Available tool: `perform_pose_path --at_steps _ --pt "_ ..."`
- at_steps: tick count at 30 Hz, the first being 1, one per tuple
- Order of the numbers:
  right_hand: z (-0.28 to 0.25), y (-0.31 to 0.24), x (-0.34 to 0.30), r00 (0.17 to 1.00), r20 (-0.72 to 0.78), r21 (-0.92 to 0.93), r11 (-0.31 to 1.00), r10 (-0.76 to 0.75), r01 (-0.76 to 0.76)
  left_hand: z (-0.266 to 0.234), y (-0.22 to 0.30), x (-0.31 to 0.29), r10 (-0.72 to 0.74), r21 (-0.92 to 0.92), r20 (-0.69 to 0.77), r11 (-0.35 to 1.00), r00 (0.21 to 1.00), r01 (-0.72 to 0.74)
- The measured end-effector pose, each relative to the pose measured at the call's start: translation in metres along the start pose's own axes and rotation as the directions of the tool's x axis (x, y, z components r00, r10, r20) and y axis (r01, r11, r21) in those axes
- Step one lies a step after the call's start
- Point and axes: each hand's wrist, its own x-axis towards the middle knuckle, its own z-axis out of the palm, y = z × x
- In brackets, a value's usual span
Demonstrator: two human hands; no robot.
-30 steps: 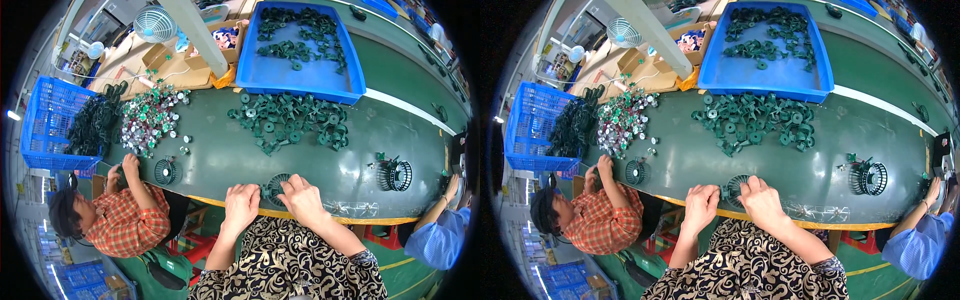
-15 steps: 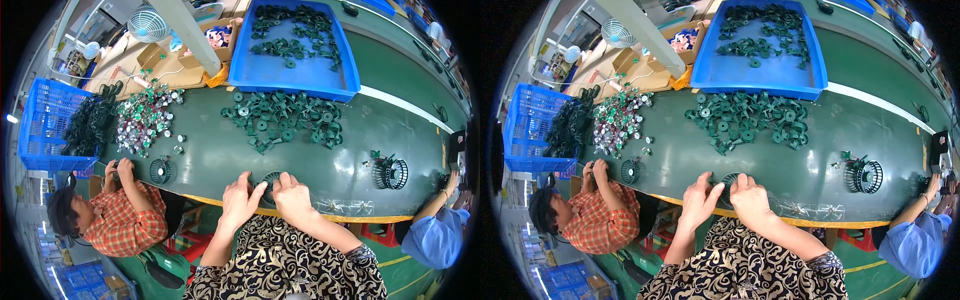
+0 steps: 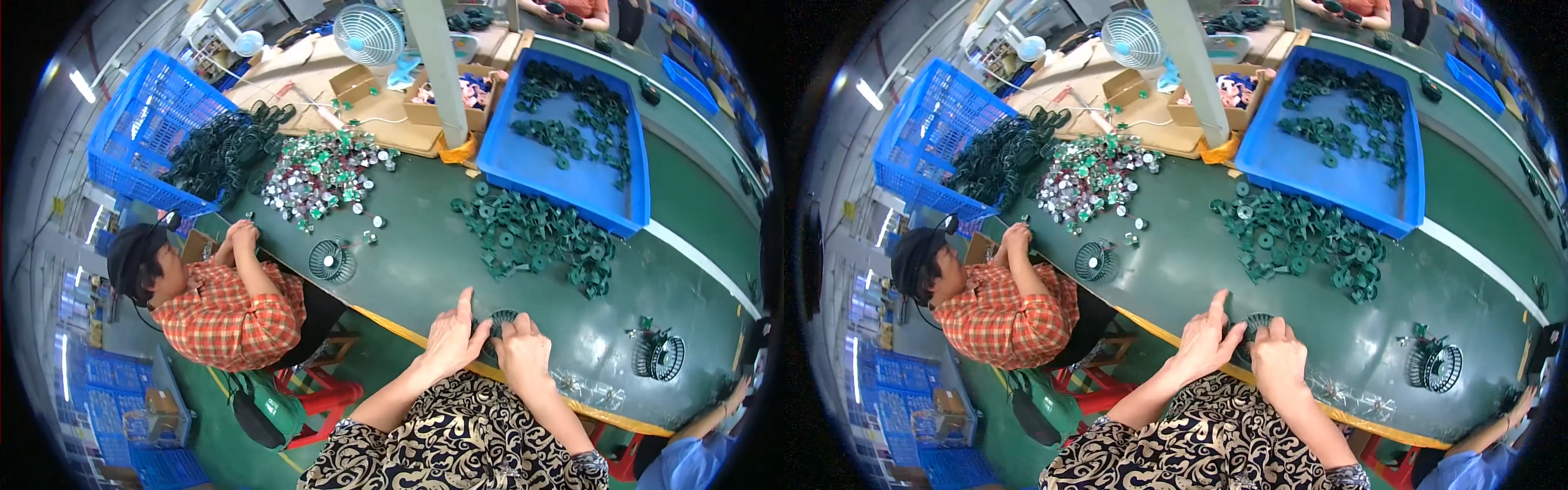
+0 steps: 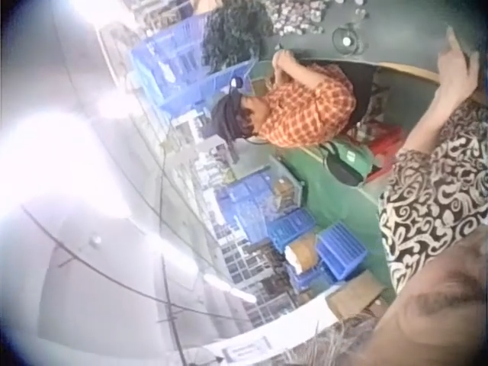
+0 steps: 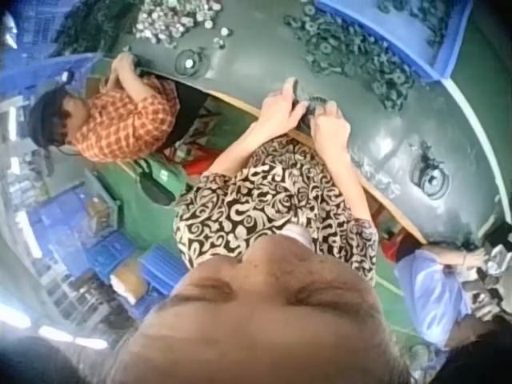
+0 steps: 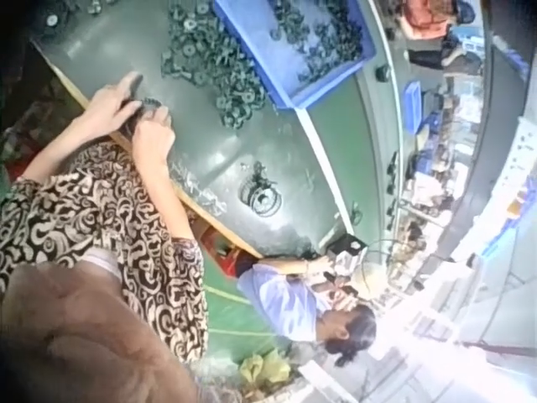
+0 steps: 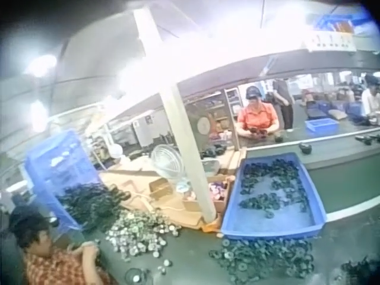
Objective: The person assembles mini fans by picking up fan grilles, attaching plastic stand components to each grille by hand, and placing the assembled units on the table.
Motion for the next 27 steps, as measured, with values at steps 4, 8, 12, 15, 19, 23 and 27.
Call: perform_pose_path --at_steps 4,8,12,15,19,23,27 --pt "0.001 0.0 0.0 0.999 -0.03 0.02 1.0 0.011 -0.011 0.007 -0.005 0.0 0.021 -0.014 -0.042 1.0 0.999 -0.022" --pt "0.001 0.003 0.0 0.999 0.012 -0.001 0.999 0.043 -0.043 0.003 0.003 0.002 0.035 -0.009 -0.004 0.999 0.999 -0.035" --pt "-0.001 0.0 0.006 0.999 -0.019 -0.028 0.999 -0.031 0.03 0.001 0.0 0.003 0.023 0.033 -0.043 0.999 0.999 -0.021" --pt "-0.008 -0.003 0.009 0.999 0.019 0.038 0.999 0.03 -0.031 0.004 -0.001 0.006 -0.009 -0.014 -0.057 1.0 0.998 0.008" --pt "-0.006 -0.001 0.007 0.999 0.034 0.031 0.999 0.03 -0.031 0.012 -0.006 0.006 0.053 -0.051 -0.127 0.997 0.99 -0.06" --pt "-0.004 -0.001 0.007 0.999 0.031 0.039 0.999 0.028 -0.029 0.011 -0.008 0.005 -0.049 -0.132 -0.079 0.99 0.996 0.038" --pt "-0.005 -0.006 0.004 0.999 -0.011 0.037 0.999 -0.037 0.038 0.006 -0.012 0.004 -0.138 -0.112 -0.052 0.985 0.989 0.131"
